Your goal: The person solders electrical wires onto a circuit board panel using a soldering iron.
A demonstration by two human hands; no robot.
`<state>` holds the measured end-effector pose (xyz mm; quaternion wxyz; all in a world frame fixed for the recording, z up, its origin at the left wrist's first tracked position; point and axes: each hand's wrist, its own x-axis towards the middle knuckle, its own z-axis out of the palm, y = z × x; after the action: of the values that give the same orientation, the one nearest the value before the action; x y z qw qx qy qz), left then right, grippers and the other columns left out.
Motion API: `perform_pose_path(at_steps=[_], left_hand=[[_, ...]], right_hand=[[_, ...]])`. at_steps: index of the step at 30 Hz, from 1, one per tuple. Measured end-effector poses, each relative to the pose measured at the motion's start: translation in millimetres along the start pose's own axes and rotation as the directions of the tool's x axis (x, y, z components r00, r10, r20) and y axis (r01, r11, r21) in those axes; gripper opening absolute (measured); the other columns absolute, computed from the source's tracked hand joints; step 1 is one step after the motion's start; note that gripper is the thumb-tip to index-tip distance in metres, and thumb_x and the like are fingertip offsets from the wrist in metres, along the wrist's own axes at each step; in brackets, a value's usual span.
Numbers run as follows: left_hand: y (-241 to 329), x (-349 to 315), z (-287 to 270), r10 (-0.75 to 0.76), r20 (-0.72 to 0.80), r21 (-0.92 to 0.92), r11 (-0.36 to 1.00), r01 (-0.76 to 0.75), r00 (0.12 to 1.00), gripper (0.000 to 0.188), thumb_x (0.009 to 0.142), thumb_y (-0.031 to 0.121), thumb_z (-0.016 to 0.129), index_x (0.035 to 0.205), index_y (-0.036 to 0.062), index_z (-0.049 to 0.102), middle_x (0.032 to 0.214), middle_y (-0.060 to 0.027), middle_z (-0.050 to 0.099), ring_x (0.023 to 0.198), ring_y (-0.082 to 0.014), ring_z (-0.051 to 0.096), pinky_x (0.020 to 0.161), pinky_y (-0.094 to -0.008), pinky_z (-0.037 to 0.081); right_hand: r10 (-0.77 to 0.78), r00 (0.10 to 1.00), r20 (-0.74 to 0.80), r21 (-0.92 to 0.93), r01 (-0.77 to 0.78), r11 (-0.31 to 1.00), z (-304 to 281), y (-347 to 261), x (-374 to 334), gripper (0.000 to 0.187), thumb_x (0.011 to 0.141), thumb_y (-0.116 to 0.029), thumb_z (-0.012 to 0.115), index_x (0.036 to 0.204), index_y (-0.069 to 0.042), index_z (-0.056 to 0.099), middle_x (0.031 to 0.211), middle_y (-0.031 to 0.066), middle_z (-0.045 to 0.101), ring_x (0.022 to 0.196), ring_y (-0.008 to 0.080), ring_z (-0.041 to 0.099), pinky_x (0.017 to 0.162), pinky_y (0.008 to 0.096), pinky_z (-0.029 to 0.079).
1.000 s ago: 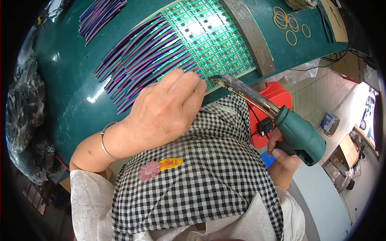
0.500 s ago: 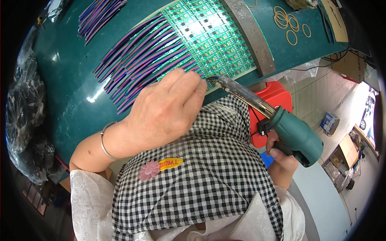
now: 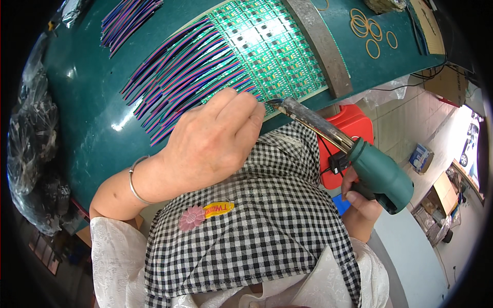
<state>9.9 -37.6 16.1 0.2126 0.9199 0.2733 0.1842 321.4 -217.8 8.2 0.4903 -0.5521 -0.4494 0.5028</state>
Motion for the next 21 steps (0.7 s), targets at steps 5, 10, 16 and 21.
perform_pose_path(at_steps=[5, 10, 16, 21], left_hand=[[0.1, 1.3, -0.8, 0.001, 0.008, -0.017, 1.0, -0.001, 1.0, 0.031, 0.074, 0.001, 0.064, 0.104, -0.0073, 0.066, 0.093, -0.0127, 0.06, 0.075, -0.0253, 0.059, 0.059, -0.0336, 0.05], [-0.2, 1.1, -0.7, 0.013, 0.019, -0.008, 1.0, -0.013, 1.0, 0.031, 0.075, 0.002, 0.064, 0.105, -0.0075, 0.066, 0.095, -0.013, 0.06, 0.075, -0.0254, 0.059, 0.059, -0.0338, 0.05], [-0.3, 0.2, -0.7, 0.012, 0.018, -0.003, 1.0, -0.012, 1.0, 0.033, 0.075, 0.002, 0.065, 0.106, -0.0075, 0.066, 0.094, -0.0127, 0.06, 0.074, -0.0246, 0.058, 0.056, -0.0327, 0.049], [0.9, 2.8, 1.9, 0.054, -0.042, 0.037, 0.998, -0.052, 0.998, 0.023, 0.076, 0.002, 0.065, 0.097, -0.0064, 0.065, 0.087, -0.0093, 0.051, 0.071, -0.0202, 0.053, 0.051, -0.03, 0.047]], right_hand=[[0.036, 0.999, -0.024, -0.113, -0.038, 0.993, -5.1, 7.5, -16.1, 0.064, 0.068, -0.001, 0.083, 0.124, 0.004, 0.053, 0.113, 0.0148, 0.065, 0.101, 0.0235, 0.066, 0.08, 0.0331, 0.057], [-0.028, 0.988, -0.152, 0.071, 0.039, 0.997, 30.3, -15.9, 18.3, 0.057, 0.066, -0.012, 0.071, 0.115, 0.012, 0.053, 0.066, 0.0124, 0.056, 0.042, 0.0173, 0.049, 0.041, 0.0263, 0.041], [0.054, 0.977, -0.204, 0.103, -0.034, 0.994, 34.6, -18.6, 11.4, 0.058, 0.067, -0.017, 0.07, 0.113, 0.014, 0.054, 0.059, 0.0098, 0.055, 0.042, 0.0159, 0.049, 0.041, 0.0254, 0.039], [-0.049, 0.991, -0.123, -0.047, 0.044, 0.998, 23.9, -4.9, 9.3, 0.052, 0.067, -0.017, 0.071, 0.108, 0.012, 0.056, 0.061, 0.0091, 0.055, 0.044, 0.0157, 0.05, 0.043, 0.0257, 0.04]])
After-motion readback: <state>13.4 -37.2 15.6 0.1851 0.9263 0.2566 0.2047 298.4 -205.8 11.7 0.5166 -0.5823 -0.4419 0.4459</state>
